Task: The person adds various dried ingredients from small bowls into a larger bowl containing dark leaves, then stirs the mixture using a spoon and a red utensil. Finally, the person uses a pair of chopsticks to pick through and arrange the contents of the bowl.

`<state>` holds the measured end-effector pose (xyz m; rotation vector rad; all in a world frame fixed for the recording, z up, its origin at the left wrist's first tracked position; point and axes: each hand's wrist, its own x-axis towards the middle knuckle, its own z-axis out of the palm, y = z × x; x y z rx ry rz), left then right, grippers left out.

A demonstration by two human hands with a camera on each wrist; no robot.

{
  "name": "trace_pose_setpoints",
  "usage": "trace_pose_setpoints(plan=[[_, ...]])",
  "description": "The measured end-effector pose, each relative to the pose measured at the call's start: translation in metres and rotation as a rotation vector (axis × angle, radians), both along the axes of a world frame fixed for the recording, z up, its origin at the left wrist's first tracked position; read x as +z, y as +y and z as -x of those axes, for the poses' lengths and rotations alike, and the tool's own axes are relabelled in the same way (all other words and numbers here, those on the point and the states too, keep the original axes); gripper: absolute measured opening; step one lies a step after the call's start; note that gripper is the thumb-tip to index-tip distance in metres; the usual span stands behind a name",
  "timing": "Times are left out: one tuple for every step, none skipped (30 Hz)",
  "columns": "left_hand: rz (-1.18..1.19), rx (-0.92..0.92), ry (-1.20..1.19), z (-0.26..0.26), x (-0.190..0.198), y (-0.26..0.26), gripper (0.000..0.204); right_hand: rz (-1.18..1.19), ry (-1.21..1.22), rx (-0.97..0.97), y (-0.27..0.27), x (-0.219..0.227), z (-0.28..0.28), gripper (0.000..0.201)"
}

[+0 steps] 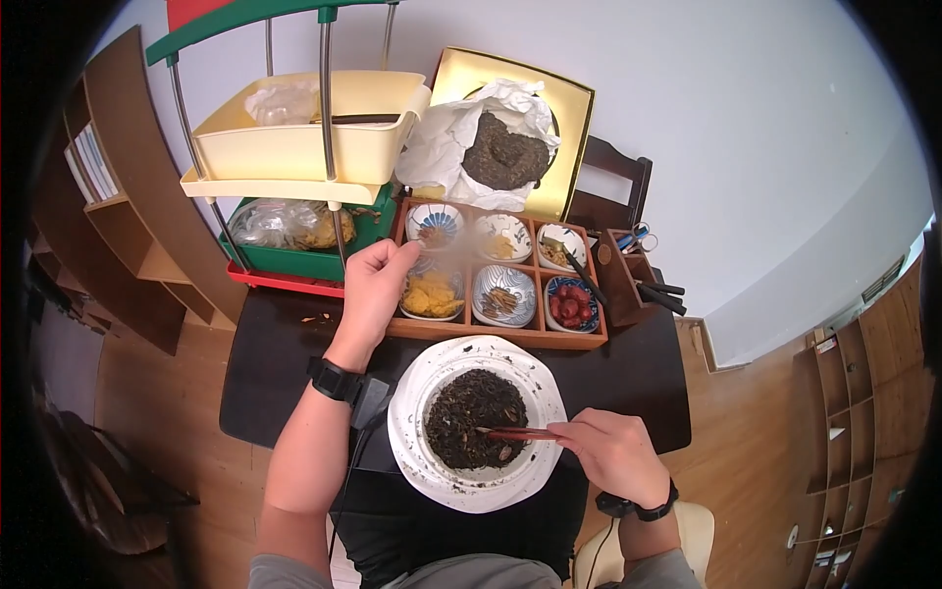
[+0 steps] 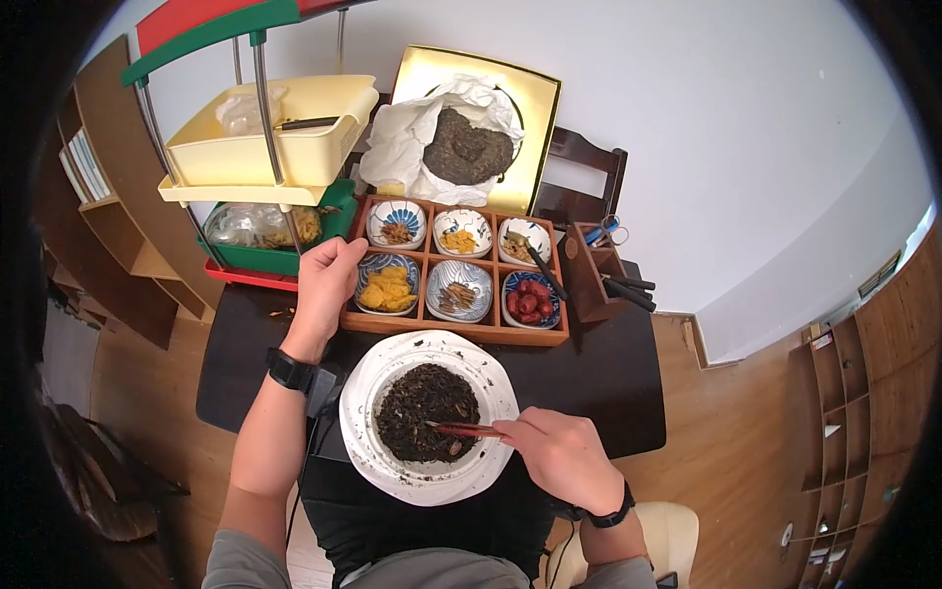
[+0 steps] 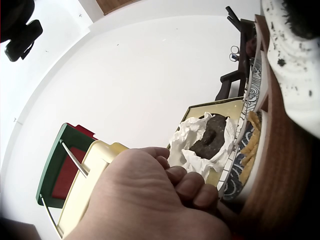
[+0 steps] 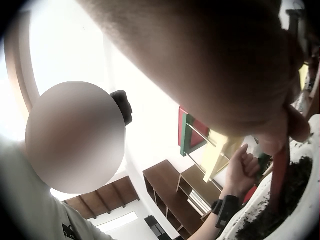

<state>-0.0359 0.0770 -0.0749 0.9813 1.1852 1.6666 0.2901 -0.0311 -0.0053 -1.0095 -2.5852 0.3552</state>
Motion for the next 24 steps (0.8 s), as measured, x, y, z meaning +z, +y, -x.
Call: trace_pose_setpoints(plan=[[-0.002,-0.003,-0.003,0.000,0.000,0.000,0.043,0.000,0.015,-0.010,0.000,0.002,-0.001,0.018],[-0.018,-0.002,0.006,0.000,-0.002,0.001,0.042,0.000,0.030,-0.021,0.000,0.003,-0.002,0.018],[-0.035,0.000,0.015,0.000,-0.006,0.003,0.041,-0.004,0.035,-0.024,0.000,0.004,-0.003,0.018],[-0.052,0.001,0.024,0.000,-0.007,0.004,0.040,-0.008,0.039,-0.028,0.000,0.005,-0.003,0.019],[-0.038,-0.003,0.015,0.000,-0.006,0.004,0.041,-0.013,0.044,-0.030,0.001,0.005,-0.004,0.019],[-0.025,-0.005,0.005,0.001,-0.003,0.002,0.042,-0.021,0.055,-0.041,0.002,0.006,-0.004,0.019],[-0.012,-0.008,-0.003,0.001,-0.002,0.001,0.043,-0.029,0.065,-0.050,0.003,0.006,-0.004,0.019],[-0.014,-0.003,-0.004,0.001,-0.001,0.000,0.043,-0.038,0.076,-0.060,0.004,0.006,-0.004,0.019],[-0.016,0.000,-0.004,0.001,-0.001,0.000,0.043,-0.051,0.087,-0.064,0.006,0.005,-0.003,0.019],[-0.017,0.003,-0.006,0.000,-0.001,0.000,0.043,-0.064,0.097,-0.069,0.008,0.004,-0.003,0.019],[-0.016,0.002,-0.006,0.000,-0.001,0.000,0.043,-0.077,0.108,-0.074,0.009,0.003,-0.003,0.019],[-0.015,0.002,-0.006,0.000,-0.001,0.000,0.042,-0.081,0.106,-0.076,0.010,0.003,-0.002,0.019],[-0.013,0.001,-0.006,0.000,0.000,0.000,0.042,-0.085,0.104,-0.078,0.011,0.004,0.000,0.019],[-0.019,0.000,-0.005,0.001,-0.001,0.000,0.042,-0.090,0.103,-0.078,0.012,0.003,0.001,0.019],[-0.024,-0.001,-0.005,0.001,-0.001,0.000,0.042,-0.109,0.118,-0.082,0.014,0.001,0.002,0.018],[-0.029,-0.001,-0.006,0.001,-0.002,0.000,0.042,-0.127,0.133,-0.086,0.016,-0.002,0.003,0.018],[-0.030,-0.001,-0.005,0.001,-0.002,0.001,0.042,-0.146,0.148,-0.091,0.017,-0.005,0.003,0.017],[-0.032,0.000,-0.004,0.001,-0.003,0.001,0.042,-0.147,0.153,-0.099,0.018,-0.007,0.004,0.017],[-0.033,-0.001,-0.004,0.001,-0.003,0.001,0.042,-0.148,0.158,-0.108,0.019,-0.009,0.004,0.017],[-0.034,-0.002,-0.007,0.001,-0.002,0.001,0.042,-0.150,0.162,-0.117,0.020,-0.011,0.004,0.017],[-0.036,-0.003,-0.010,0.001,-0.002,0.001,0.042,-0.150,0.167,-0.125,0.020,-0.012,0.005,0.016],[-0.037,-0.004,-0.013,0.000,-0.001,0.000,0.042,-0.149,0.171,-0.132,0.020,-0.013,0.005,0.016],[-0.037,-0.005,-0.012,0.001,-0.001,0.000,0.042,-0.149,0.175,-0.139,0.021,-0.014,0.005,0.016],[-0.037,-0.007,-0.010,0.001,-0.001,0.000,0.042,-0.144,0.180,-0.140,0.021,-0.015,0.006,0.016]])
